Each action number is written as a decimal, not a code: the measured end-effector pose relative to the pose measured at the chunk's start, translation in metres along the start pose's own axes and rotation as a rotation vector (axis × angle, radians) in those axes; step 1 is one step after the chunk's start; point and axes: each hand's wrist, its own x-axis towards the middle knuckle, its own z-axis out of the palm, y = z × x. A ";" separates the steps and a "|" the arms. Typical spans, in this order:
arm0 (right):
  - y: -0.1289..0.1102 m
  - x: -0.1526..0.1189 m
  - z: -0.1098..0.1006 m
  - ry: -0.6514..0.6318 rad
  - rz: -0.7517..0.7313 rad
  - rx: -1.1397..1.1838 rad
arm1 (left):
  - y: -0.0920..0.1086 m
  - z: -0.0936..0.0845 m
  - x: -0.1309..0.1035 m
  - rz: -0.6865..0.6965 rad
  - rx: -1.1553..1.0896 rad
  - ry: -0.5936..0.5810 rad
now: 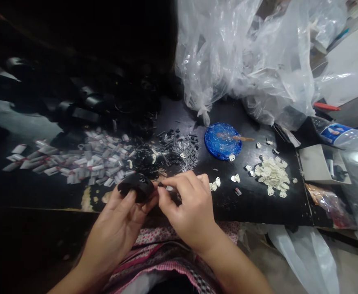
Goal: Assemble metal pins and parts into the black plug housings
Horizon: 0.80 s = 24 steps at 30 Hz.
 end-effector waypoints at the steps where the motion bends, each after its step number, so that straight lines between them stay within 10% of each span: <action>1: -0.001 0.000 -0.002 -0.008 0.008 0.025 | 0.001 -0.001 0.000 -0.022 0.008 0.002; 12: -0.006 0.002 -0.009 -0.124 -0.036 0.201 | 0.006 -0.009 0.002 -0.147 0.127 -0.079; 19: -0.008 0.008 -0.023 -0.428 0.351 0.468 | 0.013 -0.024 0.011 -0.232 0.252 -0.276; 24: -0.009 -0.001 -0.017 -0.193 0.020 0.149 | 0.012 -0.021 0.012 -0.217 0.198 -0.193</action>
